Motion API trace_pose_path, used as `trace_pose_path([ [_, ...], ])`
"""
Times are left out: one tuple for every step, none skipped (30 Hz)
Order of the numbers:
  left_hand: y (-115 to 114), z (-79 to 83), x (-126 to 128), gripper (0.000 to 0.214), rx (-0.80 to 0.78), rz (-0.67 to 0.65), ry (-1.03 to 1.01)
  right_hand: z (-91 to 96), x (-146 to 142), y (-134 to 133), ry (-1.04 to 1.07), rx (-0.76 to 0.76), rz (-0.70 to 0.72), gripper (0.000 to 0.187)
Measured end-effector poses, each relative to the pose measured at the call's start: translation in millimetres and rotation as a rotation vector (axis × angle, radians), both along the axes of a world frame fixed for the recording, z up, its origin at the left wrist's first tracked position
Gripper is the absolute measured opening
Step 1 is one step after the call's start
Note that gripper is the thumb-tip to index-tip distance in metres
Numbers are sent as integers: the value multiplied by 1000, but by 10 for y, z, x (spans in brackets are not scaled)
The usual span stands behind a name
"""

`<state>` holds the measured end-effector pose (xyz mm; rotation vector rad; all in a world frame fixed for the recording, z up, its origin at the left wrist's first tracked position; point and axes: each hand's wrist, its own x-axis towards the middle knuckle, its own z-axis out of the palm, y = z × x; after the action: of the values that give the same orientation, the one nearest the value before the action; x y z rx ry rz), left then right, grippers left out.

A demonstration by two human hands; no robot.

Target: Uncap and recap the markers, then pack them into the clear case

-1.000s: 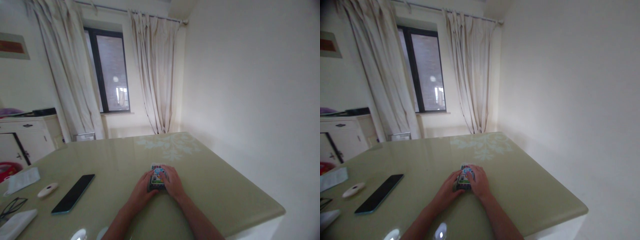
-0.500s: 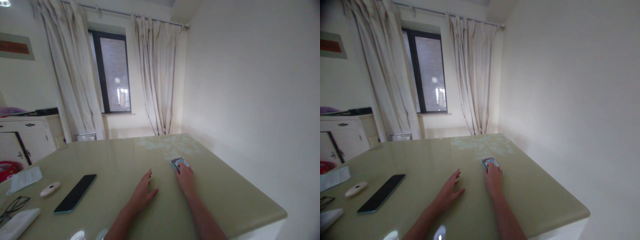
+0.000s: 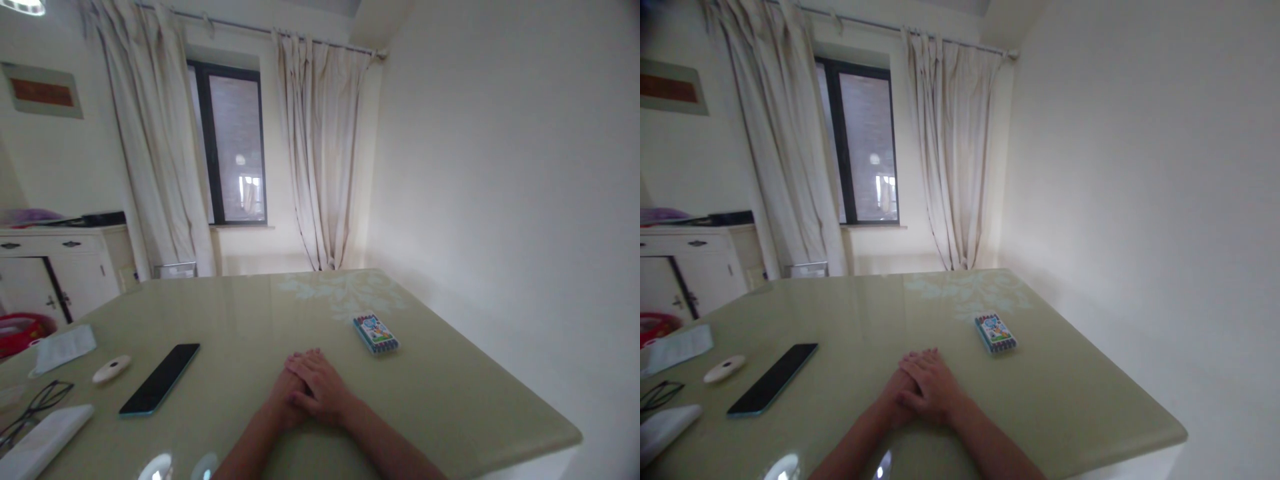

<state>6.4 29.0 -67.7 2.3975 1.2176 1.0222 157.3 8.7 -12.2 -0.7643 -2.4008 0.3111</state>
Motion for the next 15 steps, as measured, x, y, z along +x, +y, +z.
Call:
trace_pose_path([
  [12, -21, -3, 66, -7, -12, 26, -3, -30, 4, 9, -24, -12, 54],
  [22, -36, -7, 67, -15, -32, 56, -10, -47, 25, 18, -41, -28, 51],
  [30, -44, -13, 66, -22, -50, 86, -20, -57, 57, 23, -53, -40, 49],
  [35, -46, -17, 65, -23, -58, 106, -32, -63, 98, 23, -59, -49, 48],
  [39, -43, -20, 64, -22, -65, 124, -45, -70, 142, 20, -61, -58, 47],
  [42, -39, -20, 62, -20, -74, 140, -59, -81, 188, 15, -61, -70, 45],
  [46, -33, -18, 61, -17, -81, 156, -74, -95, 234, 11, -61, -84, 44],
  [51, -27, -13, 60, -16, -86, 170, -88, -111, 278, 9, -60, -99, 43],
  [57, -22, -7, 60, -16, -87, 184, -101, -129, 319, 11, -57, -111, 41],
  [66, -17, -1, 59, -16, -85, 197, -111, -146, 356, 14, -51, -118, 40],
  [76, -12, 5, 60, -18, -78, 208, -117, -161, 390, 15, -45, -116, 39],
  [86, -8, 9, 61, -19, -70, 218, -118, -171, 417, 13, -39, -112, 39],
  [96, -2, 12, 62, -21, -64, 227, -112, -176, 439, 5, -38, -104, 39],
  [105, 4, 12, 62, -24, -61, 236, -99, -176, 455, -5, -39, -97, 40],
  [112, 11, 10, 63, -27, -60, 243, -80, -171, 466, -20, -44, -89, 41],
])
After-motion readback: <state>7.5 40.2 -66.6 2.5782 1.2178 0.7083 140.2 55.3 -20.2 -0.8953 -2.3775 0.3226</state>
